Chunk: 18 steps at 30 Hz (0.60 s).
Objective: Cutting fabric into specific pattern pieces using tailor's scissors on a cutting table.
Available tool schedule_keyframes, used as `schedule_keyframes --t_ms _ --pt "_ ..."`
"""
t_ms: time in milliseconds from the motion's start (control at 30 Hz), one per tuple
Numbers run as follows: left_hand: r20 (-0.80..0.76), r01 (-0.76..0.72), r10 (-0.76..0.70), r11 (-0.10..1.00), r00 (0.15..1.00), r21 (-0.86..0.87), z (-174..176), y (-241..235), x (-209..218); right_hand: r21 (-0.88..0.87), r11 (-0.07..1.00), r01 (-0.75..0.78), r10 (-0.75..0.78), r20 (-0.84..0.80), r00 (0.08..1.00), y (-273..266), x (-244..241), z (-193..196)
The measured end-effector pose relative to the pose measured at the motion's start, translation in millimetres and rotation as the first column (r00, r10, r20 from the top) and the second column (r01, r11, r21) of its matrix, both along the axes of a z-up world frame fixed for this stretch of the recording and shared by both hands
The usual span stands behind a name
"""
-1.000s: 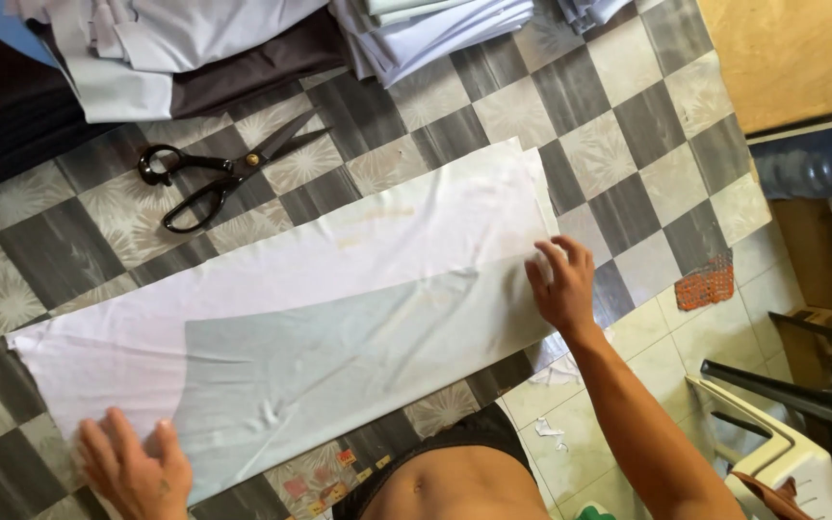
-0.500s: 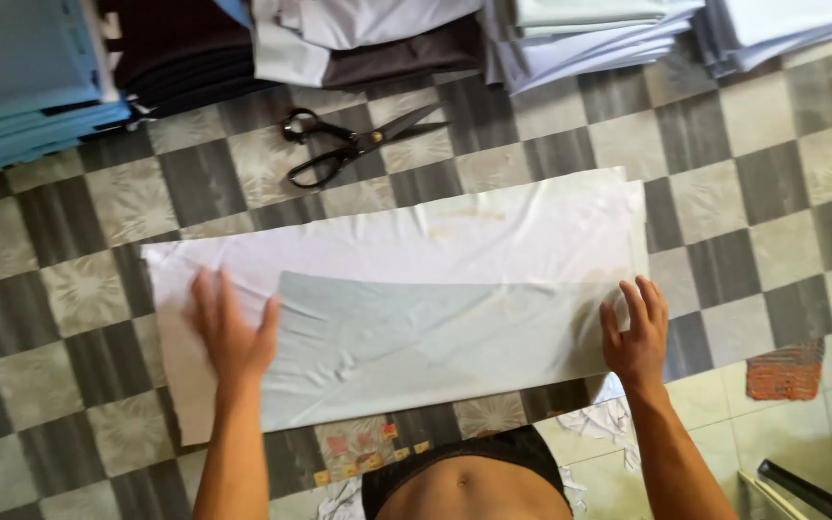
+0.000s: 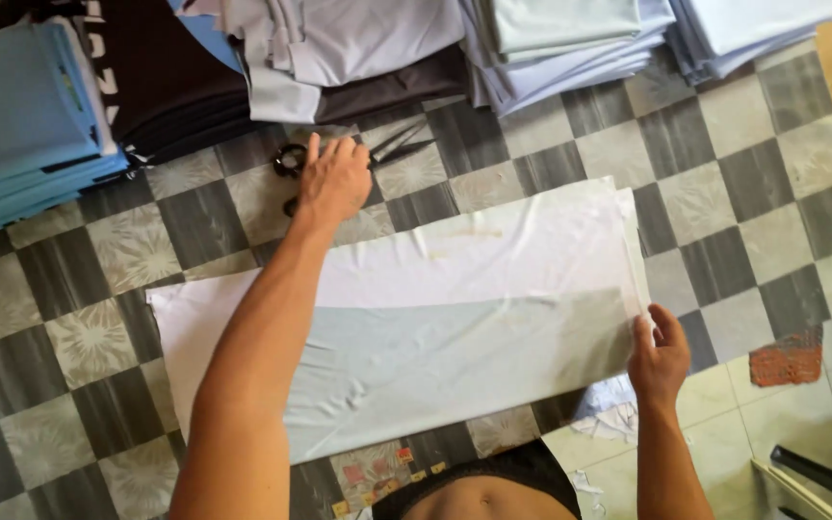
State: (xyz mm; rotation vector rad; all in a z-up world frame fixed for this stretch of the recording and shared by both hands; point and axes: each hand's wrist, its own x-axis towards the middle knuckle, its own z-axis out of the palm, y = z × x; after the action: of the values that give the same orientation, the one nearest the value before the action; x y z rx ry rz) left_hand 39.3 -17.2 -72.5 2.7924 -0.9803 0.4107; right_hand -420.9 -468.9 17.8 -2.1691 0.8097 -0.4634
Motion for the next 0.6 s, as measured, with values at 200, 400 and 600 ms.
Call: schedule_keyframes --t_ms 200,400,600 --pt "0.006 0.056 -0.056 0.985 0.998 -0.166 116.9 8.5 -89.3 0.02 0.999 0.038 -0.039 0.057 0.998 -13.2 -27.1 -10.1" --pt "-0.465 -0.394 -0.014 0.51 0.885 -0.765 189.1 -4.0 -305.5 0.195 0.957 -0.215 0.194 0.123 0.973 63.6 47.6 10.1" --pt "-0.827 -0.813 -0.174 0.161 0.534 -0.559 137.6 9.5 -460.0 0.551 0.728 -0.408 0.526 -0.068 0.848 139.4 74.1 41.7"
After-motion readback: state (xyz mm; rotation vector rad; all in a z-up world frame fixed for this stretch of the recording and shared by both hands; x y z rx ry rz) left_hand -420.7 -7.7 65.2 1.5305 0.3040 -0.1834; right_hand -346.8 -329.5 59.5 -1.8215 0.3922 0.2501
